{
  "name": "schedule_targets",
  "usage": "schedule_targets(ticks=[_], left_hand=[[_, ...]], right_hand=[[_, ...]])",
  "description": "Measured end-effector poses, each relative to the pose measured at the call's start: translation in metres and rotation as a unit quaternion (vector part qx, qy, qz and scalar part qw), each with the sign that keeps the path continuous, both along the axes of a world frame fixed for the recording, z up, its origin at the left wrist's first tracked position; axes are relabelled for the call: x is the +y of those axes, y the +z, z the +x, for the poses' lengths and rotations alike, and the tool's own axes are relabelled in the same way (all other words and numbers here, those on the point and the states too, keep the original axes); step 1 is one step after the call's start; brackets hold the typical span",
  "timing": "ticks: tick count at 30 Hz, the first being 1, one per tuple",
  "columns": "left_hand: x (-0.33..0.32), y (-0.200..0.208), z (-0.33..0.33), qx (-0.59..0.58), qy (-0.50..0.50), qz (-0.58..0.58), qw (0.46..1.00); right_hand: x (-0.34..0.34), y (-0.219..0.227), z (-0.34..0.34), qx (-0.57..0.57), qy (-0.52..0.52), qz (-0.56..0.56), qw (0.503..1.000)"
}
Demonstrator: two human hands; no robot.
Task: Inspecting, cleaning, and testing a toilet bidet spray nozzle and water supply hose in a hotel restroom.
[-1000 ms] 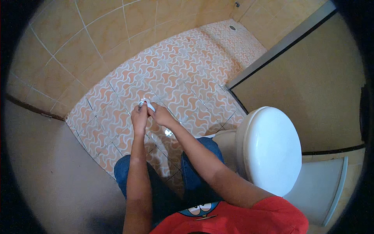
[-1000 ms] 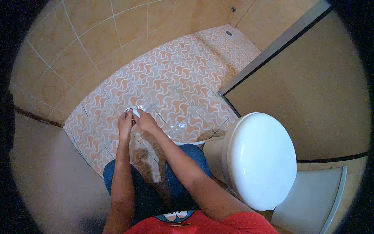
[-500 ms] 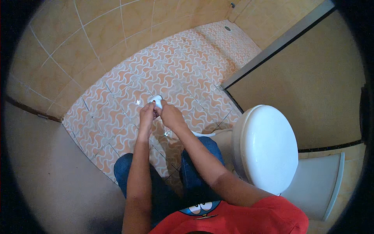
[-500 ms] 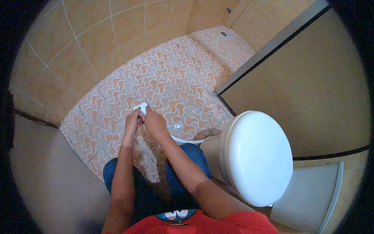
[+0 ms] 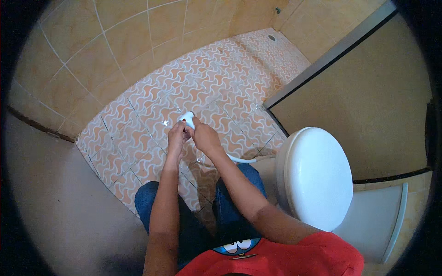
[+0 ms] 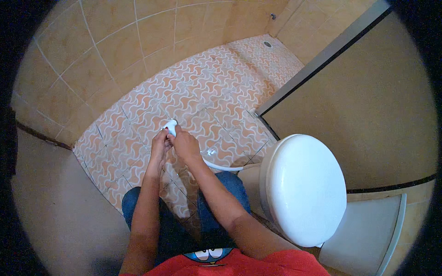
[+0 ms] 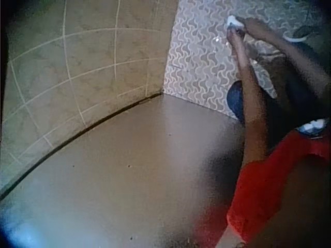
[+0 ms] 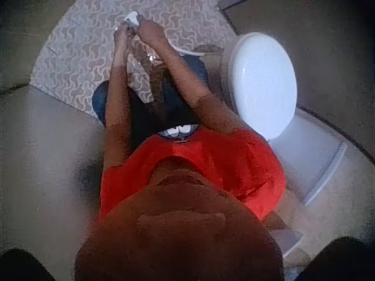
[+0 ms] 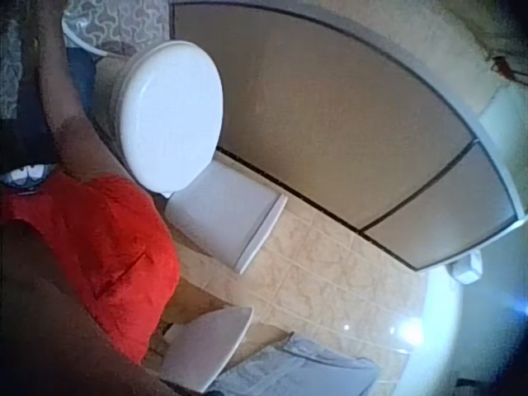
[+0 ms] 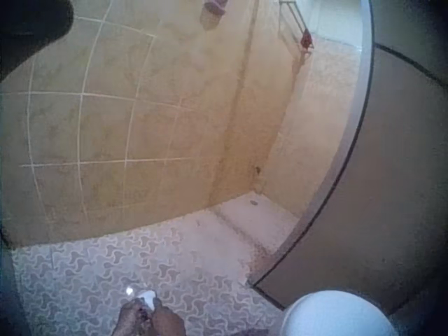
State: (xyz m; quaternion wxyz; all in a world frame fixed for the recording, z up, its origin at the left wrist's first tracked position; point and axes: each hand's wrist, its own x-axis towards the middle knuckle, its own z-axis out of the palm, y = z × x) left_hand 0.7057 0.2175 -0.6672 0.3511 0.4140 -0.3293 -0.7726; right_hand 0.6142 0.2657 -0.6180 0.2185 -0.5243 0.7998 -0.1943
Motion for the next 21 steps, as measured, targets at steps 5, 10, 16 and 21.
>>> schedule_targets(ticks=[5, 10, 16, 21], left_hand=[[-0.011, -0.021, 0.014, -0.126, -0.064, -0.096, 0.985], [-0.013, 0.034, 0.051, -0.467, -0.098, -0.182, 0.86], [-0.014, 0.061, 0.07, -0.545, -0.036, -0.208, 0.812], [-0.014, 0.064, 0.076, -0.549, -0.018, -0.208, 0.809]], right_hand=[[-0.008, -0.053, -0.011, -0.038, 0.102, -0.03, 0.994], [-0.015, -0.027, 0.012, -0.318, 0.135, 0.086, 0.934], [-0.02, -0.01, 0.035, -0.475, 0.176, 0.086, 0.858], [-0.025, -0.021, 0.045, -0.421, 0.187, 0.028, 0.887]])
